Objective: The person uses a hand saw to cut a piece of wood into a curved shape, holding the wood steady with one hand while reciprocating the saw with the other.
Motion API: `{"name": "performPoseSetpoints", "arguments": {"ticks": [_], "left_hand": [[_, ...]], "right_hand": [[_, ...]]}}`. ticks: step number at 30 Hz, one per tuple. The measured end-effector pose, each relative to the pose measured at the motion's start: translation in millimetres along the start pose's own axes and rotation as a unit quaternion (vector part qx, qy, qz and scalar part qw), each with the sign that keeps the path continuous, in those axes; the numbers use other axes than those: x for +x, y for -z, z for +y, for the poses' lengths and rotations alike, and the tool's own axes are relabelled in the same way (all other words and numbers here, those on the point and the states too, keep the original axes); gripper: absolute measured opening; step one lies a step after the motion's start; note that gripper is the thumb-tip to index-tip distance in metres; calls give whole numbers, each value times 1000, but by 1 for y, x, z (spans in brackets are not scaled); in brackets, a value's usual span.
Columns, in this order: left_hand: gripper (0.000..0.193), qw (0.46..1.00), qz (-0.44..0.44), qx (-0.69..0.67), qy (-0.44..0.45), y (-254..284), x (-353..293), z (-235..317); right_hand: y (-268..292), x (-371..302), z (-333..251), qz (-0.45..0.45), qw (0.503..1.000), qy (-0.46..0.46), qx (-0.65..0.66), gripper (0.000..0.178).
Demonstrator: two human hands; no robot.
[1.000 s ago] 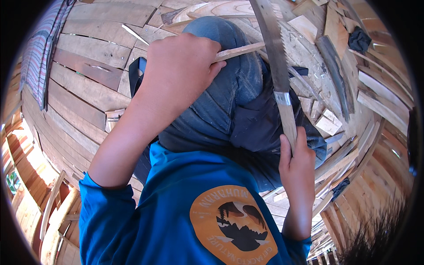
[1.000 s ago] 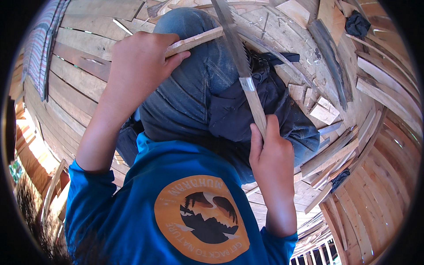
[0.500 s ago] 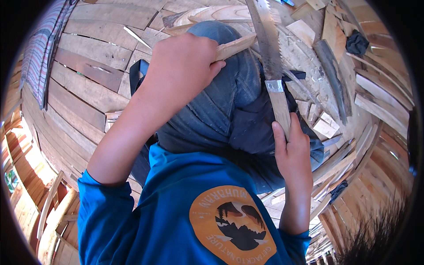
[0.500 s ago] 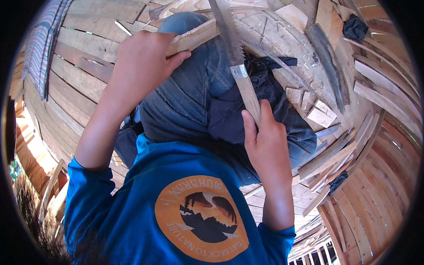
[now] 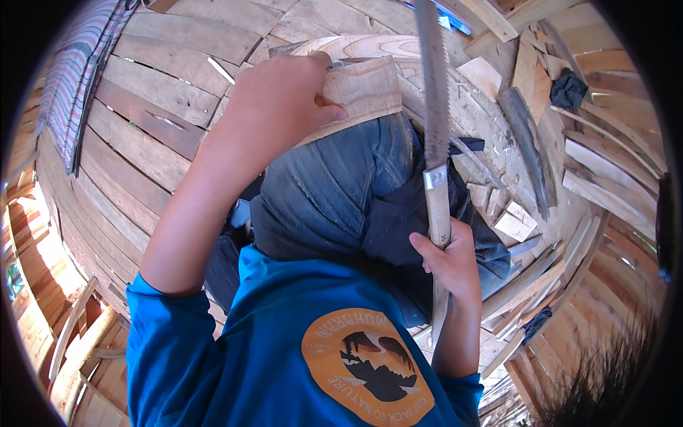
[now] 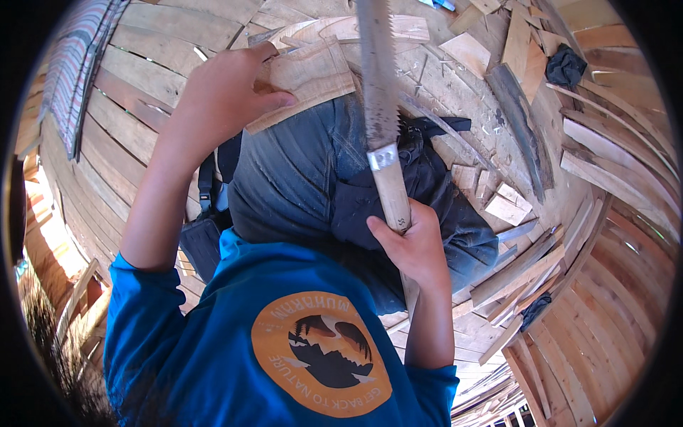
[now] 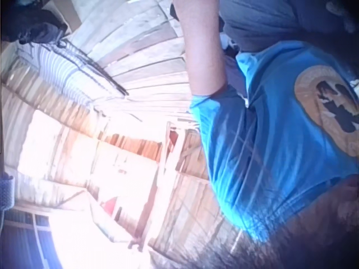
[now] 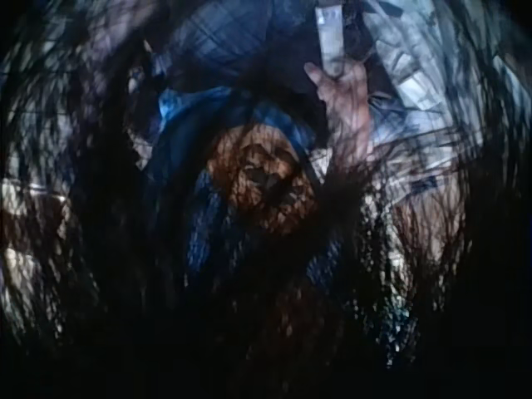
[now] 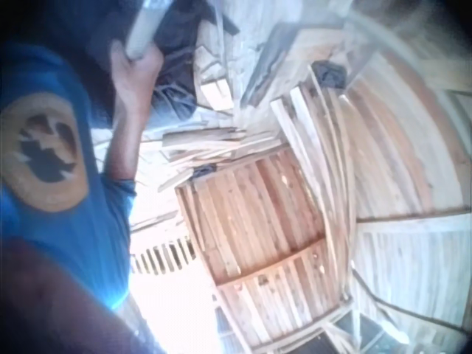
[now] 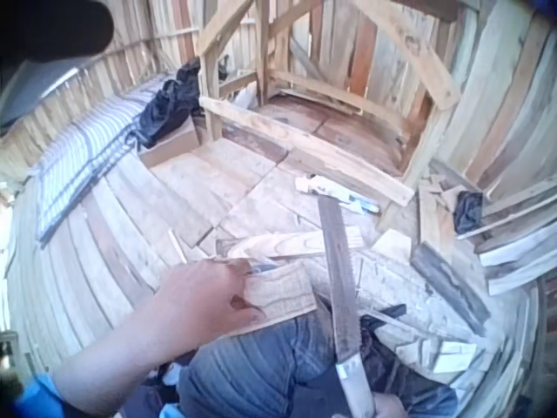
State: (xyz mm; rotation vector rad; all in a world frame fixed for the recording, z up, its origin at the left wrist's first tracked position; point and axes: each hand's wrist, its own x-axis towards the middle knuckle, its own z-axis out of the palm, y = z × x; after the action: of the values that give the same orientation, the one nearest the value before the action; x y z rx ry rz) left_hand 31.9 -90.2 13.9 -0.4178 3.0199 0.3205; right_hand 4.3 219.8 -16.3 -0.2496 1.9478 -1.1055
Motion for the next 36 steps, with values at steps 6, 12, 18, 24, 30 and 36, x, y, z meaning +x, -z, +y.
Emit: {"name": "performPoseSetpoints", "arguments": {"ticks": [6, 12, 18, 24, 30, 36], "left_hand": [[74, 997, 67, -10, 25, -28, 0, 13], [92, 987, 142, 46, 54, -44, -8, 13], [98, 987, 125, 13, 99, -58, -9, 14], [103, 990, 125, 1, 72, -57, -5, 10], [102, 991, 105, -11, 82, -56, -2, 11], [101, 993, 85, -25, 83, -58, -1, 8]], "right_hand": [[-1, 4, 0, 116, 993, 19, 34, 9], [-8, 5, -10, 149, 983, 88, -53, 23], [-20, 15, -30, 165, 968, 135, -131, 24], [-22, 21, -41, 166, 946, 168, -221, 20], [-27, 24, -42, 179, 927, 173, -281, 19], [-31, 17, -42, 190, 936, 148, -256, 20]]}}
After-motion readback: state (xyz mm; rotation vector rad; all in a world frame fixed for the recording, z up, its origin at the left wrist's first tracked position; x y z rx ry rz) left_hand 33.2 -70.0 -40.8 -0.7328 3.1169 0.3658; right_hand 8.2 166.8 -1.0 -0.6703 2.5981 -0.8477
